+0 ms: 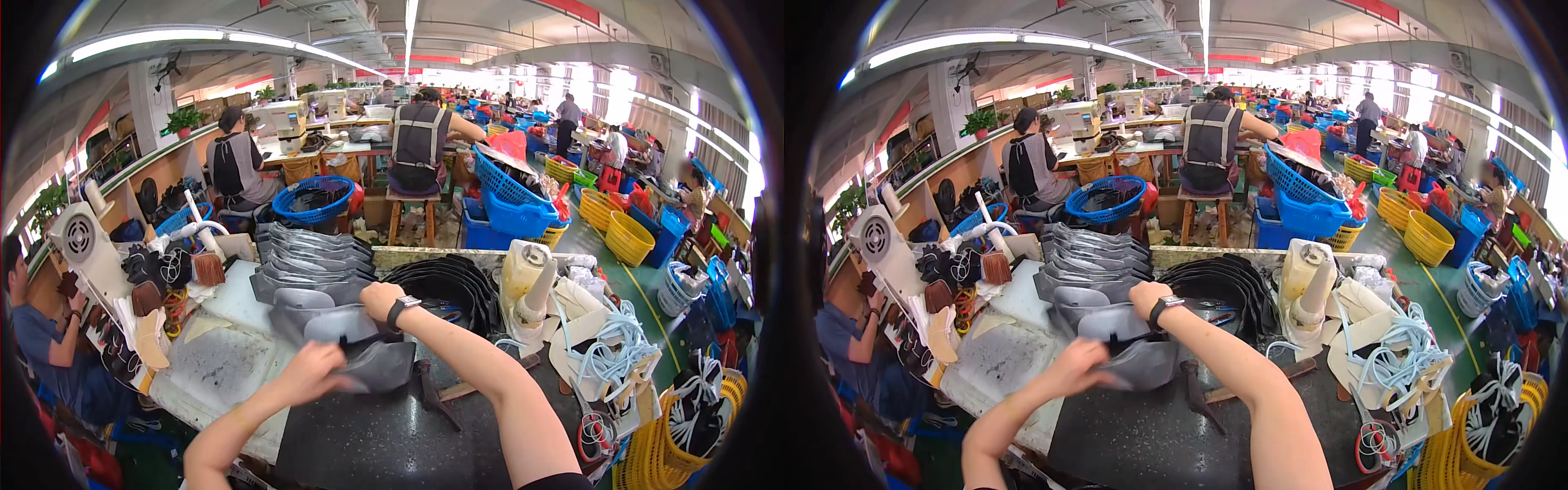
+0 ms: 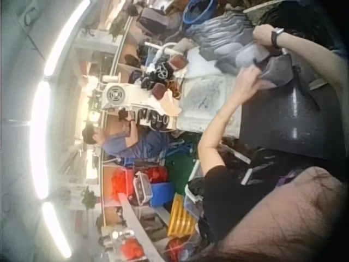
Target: The person hammers the edges of shoe upper components, applies reinforcement strips along the edges, and folds and presses the material over the strips by hand.
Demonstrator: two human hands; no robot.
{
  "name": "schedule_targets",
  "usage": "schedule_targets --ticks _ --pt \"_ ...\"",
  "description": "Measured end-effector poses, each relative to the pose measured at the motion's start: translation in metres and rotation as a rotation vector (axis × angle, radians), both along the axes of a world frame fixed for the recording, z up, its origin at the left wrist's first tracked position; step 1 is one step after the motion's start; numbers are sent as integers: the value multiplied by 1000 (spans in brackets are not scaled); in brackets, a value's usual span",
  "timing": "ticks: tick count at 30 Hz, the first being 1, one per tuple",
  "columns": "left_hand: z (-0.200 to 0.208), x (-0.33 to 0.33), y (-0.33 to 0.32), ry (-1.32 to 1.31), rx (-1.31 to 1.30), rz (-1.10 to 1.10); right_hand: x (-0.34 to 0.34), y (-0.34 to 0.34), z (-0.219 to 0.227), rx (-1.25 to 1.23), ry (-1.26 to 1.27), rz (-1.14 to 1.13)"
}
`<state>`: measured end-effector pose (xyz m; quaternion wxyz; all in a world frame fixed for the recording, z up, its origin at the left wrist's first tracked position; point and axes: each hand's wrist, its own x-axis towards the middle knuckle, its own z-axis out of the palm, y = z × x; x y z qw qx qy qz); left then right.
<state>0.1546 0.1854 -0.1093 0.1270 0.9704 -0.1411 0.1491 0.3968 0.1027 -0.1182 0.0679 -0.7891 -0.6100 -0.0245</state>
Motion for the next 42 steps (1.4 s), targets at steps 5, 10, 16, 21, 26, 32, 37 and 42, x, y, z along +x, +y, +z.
schedule_targets --ticks 5,10,16,21,26,32,37,42 --pt "125 -98 -26 237 -652 -22 -1 -34 -17 212 -219 -104" --pt "108 -137 10 663 -506 194 -106 -175 21 -40 -178 120" --pt "41 -11 -79 965 -716 -512 -86 -226 -34 77 19 121" --pt "-17 38 -176 672 -265 -700 -113 -270 38 496 360 105" --pt "-56 35 -178 314 -66 -477 -122 -355 64 79 887 -22" --pt "-50 45 -192 329 -264 -469 -142 -378 43 -152 647 -73" --pt "-48 58 -199 454 -265 -459 -139 -366 48 -237 574 -10" --pt "-46 63 -206 496 -302 -432 -129 -367 49 -259 659 -18"
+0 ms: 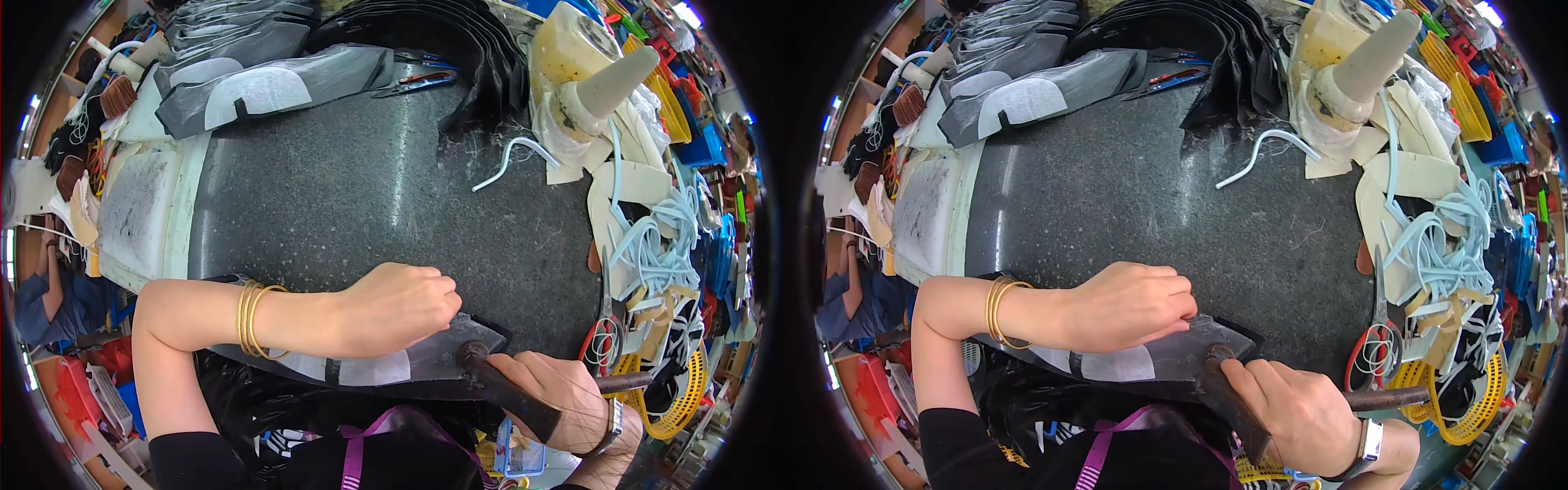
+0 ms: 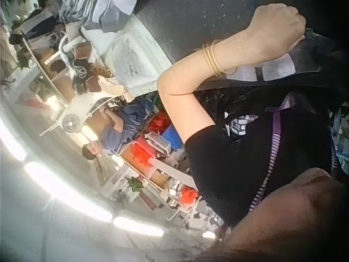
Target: The person hammers the edges of shoe upper components, applies reinforcement strips along the edges, and folds and presses the material over the strips by hand.
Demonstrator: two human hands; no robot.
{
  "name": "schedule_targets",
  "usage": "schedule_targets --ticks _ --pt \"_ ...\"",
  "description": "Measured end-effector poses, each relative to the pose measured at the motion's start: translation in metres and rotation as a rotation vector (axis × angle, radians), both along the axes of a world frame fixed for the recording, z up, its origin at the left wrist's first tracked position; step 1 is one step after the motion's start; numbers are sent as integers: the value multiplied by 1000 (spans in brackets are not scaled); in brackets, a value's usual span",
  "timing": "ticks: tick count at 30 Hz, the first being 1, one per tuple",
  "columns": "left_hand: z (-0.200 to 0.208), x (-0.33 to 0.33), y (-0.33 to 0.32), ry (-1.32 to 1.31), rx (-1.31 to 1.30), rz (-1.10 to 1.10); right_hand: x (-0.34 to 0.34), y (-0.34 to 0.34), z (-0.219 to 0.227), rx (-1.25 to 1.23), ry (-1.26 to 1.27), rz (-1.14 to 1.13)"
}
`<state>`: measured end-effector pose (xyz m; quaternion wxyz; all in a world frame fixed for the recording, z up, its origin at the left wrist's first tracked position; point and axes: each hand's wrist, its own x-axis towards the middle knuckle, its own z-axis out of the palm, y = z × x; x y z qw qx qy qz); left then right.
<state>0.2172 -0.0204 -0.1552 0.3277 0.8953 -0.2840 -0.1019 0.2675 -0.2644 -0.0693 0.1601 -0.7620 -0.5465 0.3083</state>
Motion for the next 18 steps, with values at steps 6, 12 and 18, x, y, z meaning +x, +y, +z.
schedule_targets --ticks 6,12,18 --pt "-16 19 6 -34 -200 -104 -6 2 -5 6 -13 -26" --pt "-25 25 6 -535 49 -340 10 -5 -6 23 150 -114" --pt "-28 28 13 -588 2 -296 22 14 -17 111 -6 -232"
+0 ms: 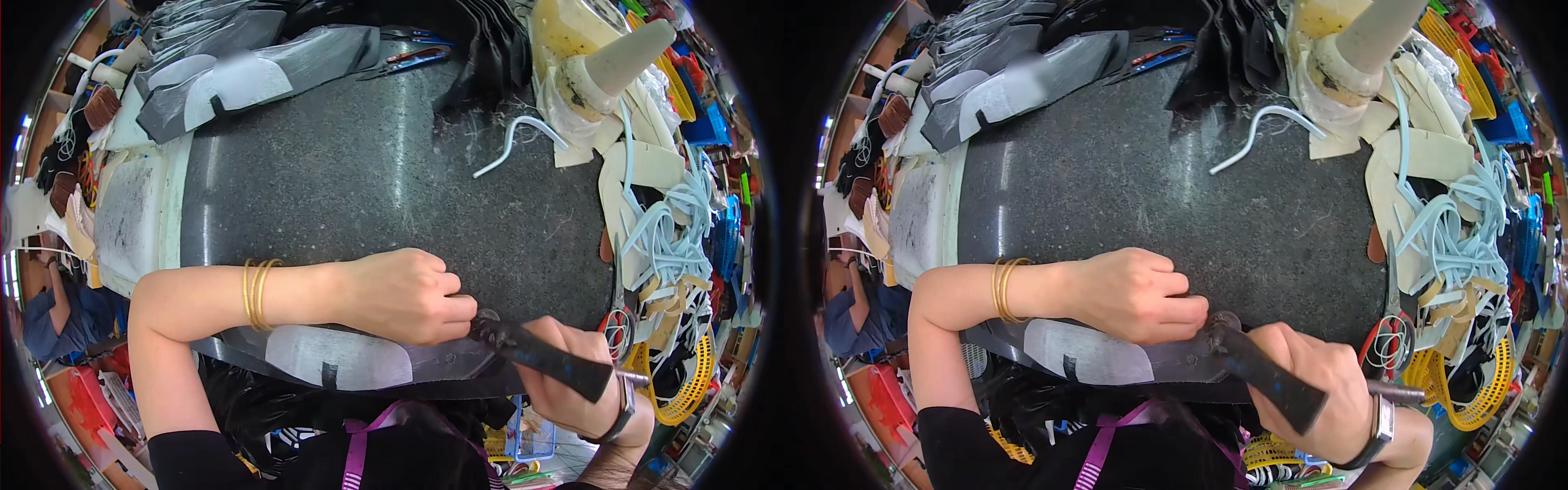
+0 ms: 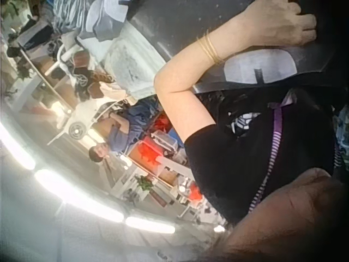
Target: The person hammers the edges of shoe upper components, applies reinforcement strips along the edges, and folds and presses the material over the strips by hand.
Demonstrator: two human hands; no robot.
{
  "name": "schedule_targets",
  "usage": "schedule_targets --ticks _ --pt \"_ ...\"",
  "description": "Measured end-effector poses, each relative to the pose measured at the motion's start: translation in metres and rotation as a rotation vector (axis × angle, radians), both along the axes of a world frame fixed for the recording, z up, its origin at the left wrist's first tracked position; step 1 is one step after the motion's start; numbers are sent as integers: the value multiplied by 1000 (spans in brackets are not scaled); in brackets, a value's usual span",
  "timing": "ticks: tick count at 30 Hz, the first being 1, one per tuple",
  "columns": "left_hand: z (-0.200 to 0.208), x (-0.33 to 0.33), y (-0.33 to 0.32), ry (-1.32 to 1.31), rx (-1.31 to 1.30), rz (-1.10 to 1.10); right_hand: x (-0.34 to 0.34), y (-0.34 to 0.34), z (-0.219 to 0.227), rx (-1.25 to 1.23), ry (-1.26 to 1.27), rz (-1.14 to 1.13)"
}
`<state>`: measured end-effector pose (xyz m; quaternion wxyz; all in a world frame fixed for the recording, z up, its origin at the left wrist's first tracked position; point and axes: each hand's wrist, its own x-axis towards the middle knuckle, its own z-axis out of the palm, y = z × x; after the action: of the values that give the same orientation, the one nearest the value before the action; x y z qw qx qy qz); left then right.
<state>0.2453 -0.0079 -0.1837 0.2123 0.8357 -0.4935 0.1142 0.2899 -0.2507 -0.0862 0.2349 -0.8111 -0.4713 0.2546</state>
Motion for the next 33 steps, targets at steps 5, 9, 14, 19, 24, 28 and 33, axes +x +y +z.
schedule_targets --ticks 5,9,14,19,24,28,33 --pt "-7 -13 7 36 -102 89 -3 7 -9 6 -238 78" --pt "-21 4 -30 91 -163 26 -10 -33 2 -254 -275 88" --pt "-33 2 -30 139 -72 66 26 -4 -49 -152 -733 -30" --pt "-52 -7 -41 82 -228 193 23 -4 -70 84 -1280 -448" --pt "-33 -9 -43 123 4 317 23 -1 -103 306 -1720 -898" --pt "-39 -29 -46 -67 56 376 24 12 -131 511 -1976 -1255" --pt "-36 -29 -56 -18 24 260 17 -4 -122 689 -2216 -1522"
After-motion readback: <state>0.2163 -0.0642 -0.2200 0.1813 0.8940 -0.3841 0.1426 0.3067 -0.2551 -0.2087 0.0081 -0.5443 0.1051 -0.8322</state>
